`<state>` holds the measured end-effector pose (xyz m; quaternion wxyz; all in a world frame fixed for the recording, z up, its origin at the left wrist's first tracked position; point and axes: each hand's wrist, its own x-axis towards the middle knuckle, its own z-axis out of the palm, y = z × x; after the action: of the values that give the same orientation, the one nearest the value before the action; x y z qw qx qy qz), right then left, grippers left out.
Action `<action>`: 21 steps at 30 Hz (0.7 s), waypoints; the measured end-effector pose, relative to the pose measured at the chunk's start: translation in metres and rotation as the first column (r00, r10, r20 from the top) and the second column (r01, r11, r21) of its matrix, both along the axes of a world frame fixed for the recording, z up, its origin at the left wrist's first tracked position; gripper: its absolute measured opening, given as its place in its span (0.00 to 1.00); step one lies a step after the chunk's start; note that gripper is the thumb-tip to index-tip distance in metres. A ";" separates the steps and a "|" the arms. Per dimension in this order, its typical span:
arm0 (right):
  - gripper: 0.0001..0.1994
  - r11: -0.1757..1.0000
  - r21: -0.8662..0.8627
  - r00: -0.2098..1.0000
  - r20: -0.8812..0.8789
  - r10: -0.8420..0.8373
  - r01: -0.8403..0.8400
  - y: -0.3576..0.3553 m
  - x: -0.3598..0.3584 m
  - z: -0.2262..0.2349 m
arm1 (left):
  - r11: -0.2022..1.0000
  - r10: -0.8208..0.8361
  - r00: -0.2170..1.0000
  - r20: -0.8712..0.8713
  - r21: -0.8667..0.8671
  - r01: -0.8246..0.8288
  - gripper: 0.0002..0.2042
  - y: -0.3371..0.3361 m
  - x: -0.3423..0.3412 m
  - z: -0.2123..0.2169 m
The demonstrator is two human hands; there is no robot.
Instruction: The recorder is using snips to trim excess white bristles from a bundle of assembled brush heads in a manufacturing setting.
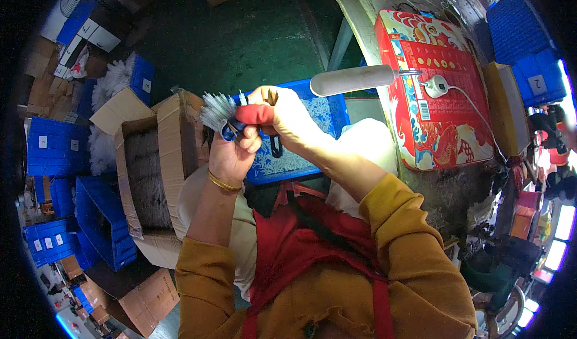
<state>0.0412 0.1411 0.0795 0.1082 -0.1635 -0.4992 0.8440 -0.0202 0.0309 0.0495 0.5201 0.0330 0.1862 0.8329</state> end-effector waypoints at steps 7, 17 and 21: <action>0.13 0.980 -0.179 0.984 -0.135 -0.117 0.092 -0.002 -0.005 -0.011 | 1.000 0.005 0.994 -0.110 0.007 -0.005 0.11 0.002 -0.005 -0.006; 0.11 0.997 -0.061 0.982 -0.187 0.030 -0.042 0.014 -0.005 -0.010 | 0.962 0.160 0.962 -0.220 -0.184 -0.202 0.06 0.013 -0.001 0.000; 0.13 0.999 0.052 0.996 -0.085 0.006 -0.002 0.019 -0.003 -0.005 | 0.907 0.255 0.906 -0.339 -0.241 -0.346 0.05 0.011 0.002 0.010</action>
<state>0.0387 0.1606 0.0743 0.1319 -0.1233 -0.5160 0.8373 -0.0180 0.0422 0.0595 0.3488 0.0513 0.3880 0.8516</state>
